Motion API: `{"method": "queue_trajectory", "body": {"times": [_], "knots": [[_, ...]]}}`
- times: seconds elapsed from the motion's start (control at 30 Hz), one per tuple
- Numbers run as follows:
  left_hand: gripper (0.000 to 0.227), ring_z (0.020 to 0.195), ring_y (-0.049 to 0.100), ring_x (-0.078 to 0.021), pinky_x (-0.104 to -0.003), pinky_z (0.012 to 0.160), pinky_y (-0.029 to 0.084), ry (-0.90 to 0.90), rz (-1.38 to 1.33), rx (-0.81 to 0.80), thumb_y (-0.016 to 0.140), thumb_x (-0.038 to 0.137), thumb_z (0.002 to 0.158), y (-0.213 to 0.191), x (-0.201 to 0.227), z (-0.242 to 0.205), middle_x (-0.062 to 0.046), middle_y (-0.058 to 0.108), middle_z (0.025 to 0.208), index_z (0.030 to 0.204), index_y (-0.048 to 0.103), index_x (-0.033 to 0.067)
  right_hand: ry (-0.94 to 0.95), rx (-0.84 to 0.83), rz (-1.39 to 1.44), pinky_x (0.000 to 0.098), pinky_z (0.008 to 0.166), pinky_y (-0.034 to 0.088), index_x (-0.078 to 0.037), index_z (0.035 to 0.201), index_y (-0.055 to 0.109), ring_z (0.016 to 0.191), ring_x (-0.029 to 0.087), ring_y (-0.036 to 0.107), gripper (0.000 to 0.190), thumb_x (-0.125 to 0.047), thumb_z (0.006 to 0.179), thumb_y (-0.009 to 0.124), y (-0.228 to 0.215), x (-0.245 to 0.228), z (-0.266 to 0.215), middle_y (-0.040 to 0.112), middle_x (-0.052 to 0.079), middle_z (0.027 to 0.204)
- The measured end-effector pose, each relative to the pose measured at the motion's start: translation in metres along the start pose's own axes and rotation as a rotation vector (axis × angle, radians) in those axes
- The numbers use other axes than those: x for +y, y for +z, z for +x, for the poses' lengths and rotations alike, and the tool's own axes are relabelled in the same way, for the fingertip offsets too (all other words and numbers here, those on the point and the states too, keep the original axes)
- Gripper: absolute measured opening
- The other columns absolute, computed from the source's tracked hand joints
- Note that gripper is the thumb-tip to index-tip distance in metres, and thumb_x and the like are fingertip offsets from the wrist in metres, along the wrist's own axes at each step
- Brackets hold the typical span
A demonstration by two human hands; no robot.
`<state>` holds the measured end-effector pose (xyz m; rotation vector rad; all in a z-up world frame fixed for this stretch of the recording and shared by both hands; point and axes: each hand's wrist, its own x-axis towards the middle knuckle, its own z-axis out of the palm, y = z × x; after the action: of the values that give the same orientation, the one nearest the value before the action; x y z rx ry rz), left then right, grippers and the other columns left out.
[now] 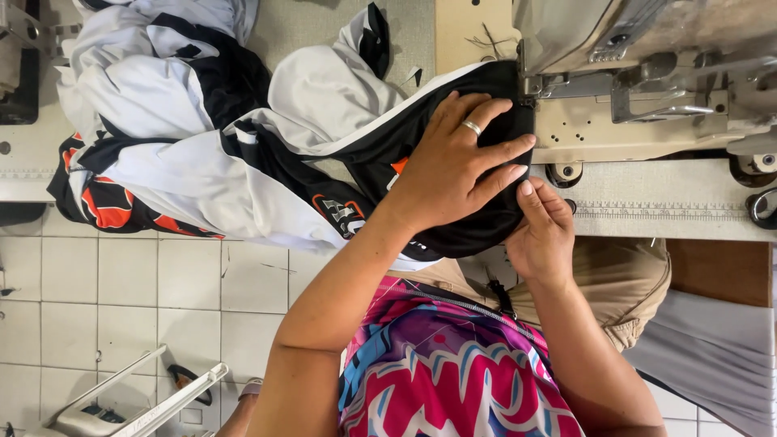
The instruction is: Sewing jersey fabric pieces together using an industrial sewing machine to assemble garments.
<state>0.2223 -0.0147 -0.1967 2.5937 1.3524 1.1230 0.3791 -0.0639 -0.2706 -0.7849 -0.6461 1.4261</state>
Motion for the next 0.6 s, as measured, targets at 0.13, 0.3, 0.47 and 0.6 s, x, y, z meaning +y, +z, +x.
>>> {"method": "queue_trajectory", "body": {"times": [0.13, 0.3, 0.47, 0.6], "knots": [[0.03, 0.125, 0.046, -0.0387, -0.06, 0.108, 0.032, 0.008, -0.07, -0.084, 0.053, 0.042, 0.095, -0.011, -0.007, 0.008, -0.011, 0.051, 0.128, 0.116, 0.07, 0.0286, -0.007, 0.009, 0.0, 0.0377, 0.076, 0.06, 0.007, 0.099, 0.059, 0.081, 0.027, 0.071, 0.012, -0.003, 0.099, 0.052, -0.002, 0.003, 0.007, 0.061, 0.014, 0.077], [0.038, 0.123, 0.038, -0.0376, -0.058, 0.11, 0.026, 0.028, -0.16, -0.262, 0.043, 0.039, 0.099, -0.032, -0.012, 0.023, -0.016, 0.046, 0.127, 0.12, 0.069, 0.0212, 0.159, -0.028, -0.051, 0.0175, 0.077, 0.05, -0.006, 0.089, 0.062, 0.082, 0.007, 0.06, 0.014, -0.014, 0.099, 0.055, 0.024, -0.03, 0.006, 0.064, -0.001, 0.084], [0.034, 0.121, 0.039, -0.0362, -0.058, 0.106, 0.029, 0.031, -0.155, -0.206, 0.047, 0.038, 0.098, -0.026, -0.022, 0.027, -0.015, 0.048, 0.124, 0.118, 0.07, 0.0222, 0.162, -0.025, -0.06, 0.0222, 0.085, 0.054, -0.003, 0.099, 0.065, 0.092, 0.014, 0.066, 0.013, -0.014, 0.098, 0.057, 0.025, -0.03, 0.012, 0.069, 0.006, 0.095], [0.034, 0.118, 0.039, -0.0392, -0.055, 0.102, 0.03, 0.049, -0.159, -0.171, 0.049, 0.041, 0.096, -0.021, -0.033, 0.028, -0.018, 0.051, 0.122, 0.113, 0.074, 0.0237, 0.223, -0.067, -0.049, 0.0224, 0.082, 0.052, -0.007, 0.092, 0.061, 0.089, 0.014, 0.063, 0.012, -0.012, 0.1, 0.054, 0.022, -0.03, 0.01, 0.067, 0.005, 0.093]]}}
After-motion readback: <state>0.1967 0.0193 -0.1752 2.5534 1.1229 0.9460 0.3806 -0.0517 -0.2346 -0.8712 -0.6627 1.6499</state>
